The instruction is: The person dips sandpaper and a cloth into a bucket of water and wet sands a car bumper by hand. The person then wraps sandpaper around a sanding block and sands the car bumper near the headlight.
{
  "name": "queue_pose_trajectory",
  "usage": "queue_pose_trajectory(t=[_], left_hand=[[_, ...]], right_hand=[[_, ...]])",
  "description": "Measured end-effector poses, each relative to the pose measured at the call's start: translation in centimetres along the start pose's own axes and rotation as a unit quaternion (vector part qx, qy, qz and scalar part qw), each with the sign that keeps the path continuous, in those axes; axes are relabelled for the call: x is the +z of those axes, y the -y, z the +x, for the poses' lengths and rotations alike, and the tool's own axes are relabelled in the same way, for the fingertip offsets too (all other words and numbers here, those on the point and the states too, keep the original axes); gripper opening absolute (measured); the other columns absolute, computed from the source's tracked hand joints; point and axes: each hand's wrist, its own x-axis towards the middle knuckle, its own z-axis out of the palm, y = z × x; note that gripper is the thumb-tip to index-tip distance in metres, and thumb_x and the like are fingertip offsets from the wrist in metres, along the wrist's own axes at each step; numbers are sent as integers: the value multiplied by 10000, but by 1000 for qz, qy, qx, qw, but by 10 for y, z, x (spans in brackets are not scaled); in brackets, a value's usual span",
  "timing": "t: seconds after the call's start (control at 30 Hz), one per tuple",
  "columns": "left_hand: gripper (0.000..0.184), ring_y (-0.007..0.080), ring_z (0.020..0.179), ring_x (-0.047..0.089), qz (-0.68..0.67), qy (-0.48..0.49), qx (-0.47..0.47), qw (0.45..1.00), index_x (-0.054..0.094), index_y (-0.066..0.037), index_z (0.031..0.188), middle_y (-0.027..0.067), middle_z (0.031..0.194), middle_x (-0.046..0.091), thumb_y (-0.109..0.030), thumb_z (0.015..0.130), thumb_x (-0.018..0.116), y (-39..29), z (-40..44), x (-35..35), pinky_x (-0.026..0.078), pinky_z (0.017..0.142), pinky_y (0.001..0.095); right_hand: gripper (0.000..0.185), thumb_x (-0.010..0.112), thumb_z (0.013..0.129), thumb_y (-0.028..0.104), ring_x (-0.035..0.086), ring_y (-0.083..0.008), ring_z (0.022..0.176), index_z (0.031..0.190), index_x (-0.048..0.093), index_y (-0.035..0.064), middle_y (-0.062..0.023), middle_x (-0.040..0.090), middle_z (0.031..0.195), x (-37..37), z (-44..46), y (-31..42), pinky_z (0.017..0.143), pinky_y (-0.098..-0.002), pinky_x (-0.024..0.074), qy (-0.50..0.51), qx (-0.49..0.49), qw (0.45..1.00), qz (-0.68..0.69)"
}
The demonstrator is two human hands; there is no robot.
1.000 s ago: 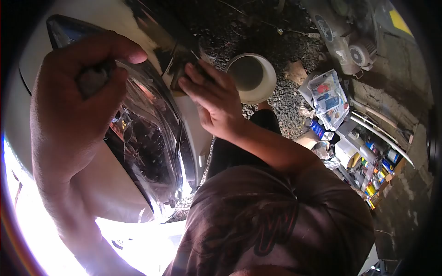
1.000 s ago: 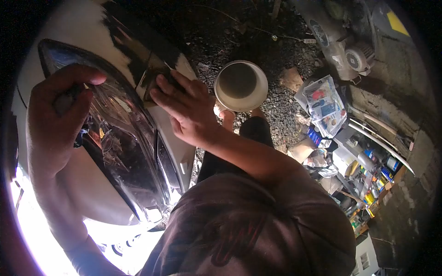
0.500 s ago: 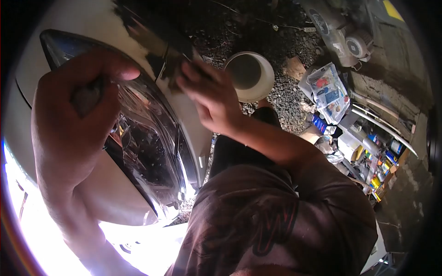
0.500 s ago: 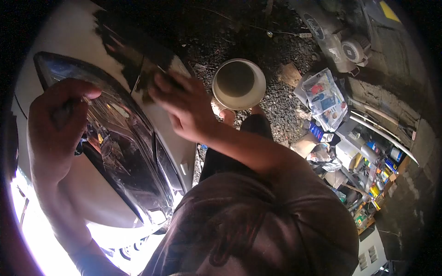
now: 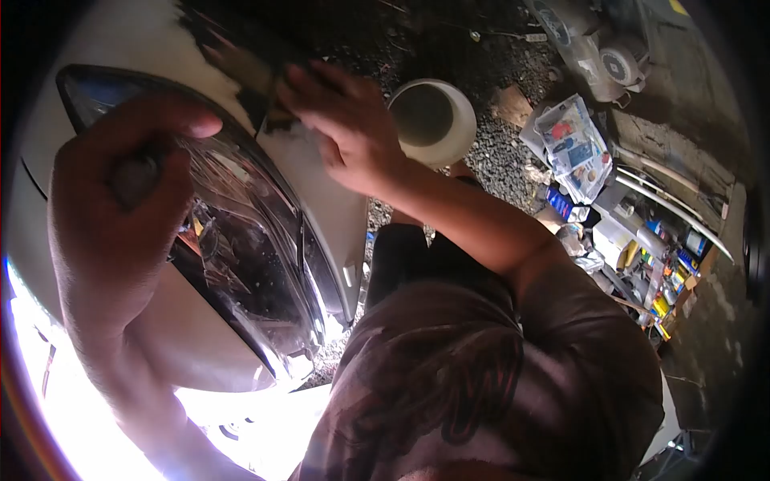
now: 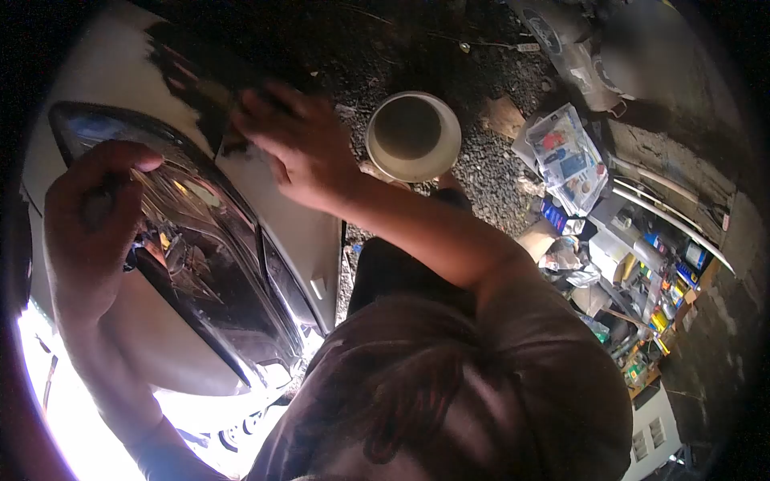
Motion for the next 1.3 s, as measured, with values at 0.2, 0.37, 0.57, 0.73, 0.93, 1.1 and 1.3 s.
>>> queue_pose_trajectory(t=[0.2,0.37,0.57,0.73,0.93,1.1,1.3], left_hand=[[314,79,855,664,10,-1,-26,1000,707,-49,1170,70,1047,724,86,940,542,6,0,-1,519,775,237],[320,77,831,655,-6,-4,-21,1000,711,-59,1170,64,1035,721,86,941,540,-2,1,-2,518,751,240],[305,78,838,646,33,-36,-4,999,726,-39,1128,58,1024,728,78,910,548,-4,2,7,509,745,228],[304,80,863,650,12,-18,-79,997,735,-19,1100,55,992,732,82,870,564,-7,3,2,504,777,220],[339,62,735,571,23,-43,-54,997,730,-24,1130,30,907,686,93,857,566,-6,-1,5,465,726,224],[346,50,732,515,117,-47,34,991,733,-29,1131,-1,865,642,99,848,581,-2,5,7,419,696,211],[331,36,719,487,92,-62,-48,993,734,-28,1122,-14,857,631,91,853,580,-10,3,6,393,676,195]], right_hand=[[432,700,853,-8,569,-317,1339,1257,732,140,-53,663,1426,-3,-11,-4,1031,-442,478,16,-20,999,26],[430,708,835,-17,588,-309,1314,1241,734,121,-41,665,1425,-10,-34,8,1031,-432,484,9,-11,999,34],[506,774,783,42,571,-311,1312,1271,706,155,-21,667,1408,5,-9,-9,969,-463,501,-14,-9,1000,21],[470,742,815,22,600,-299,1298,1267,707,141,-35,688,1383,-21,-36,4,988,-428,494,4,-5,1000,30],[483,752,807,15,603,-307,1301,1263,715,167,-38,657,1434,-10,-29,0,986,-434,499,-13,27,999,35],[498,766,794,-9,611,-305,1289,1257,730,170,-31,673,1416,0,-12,-7,973,-430,505,-31,27,999,24],[486,777,806,78,609,-289,1297,1264,708,223,22,686,1384,-9,-28,-15,952,-464,538,-14,-2,999,35]])
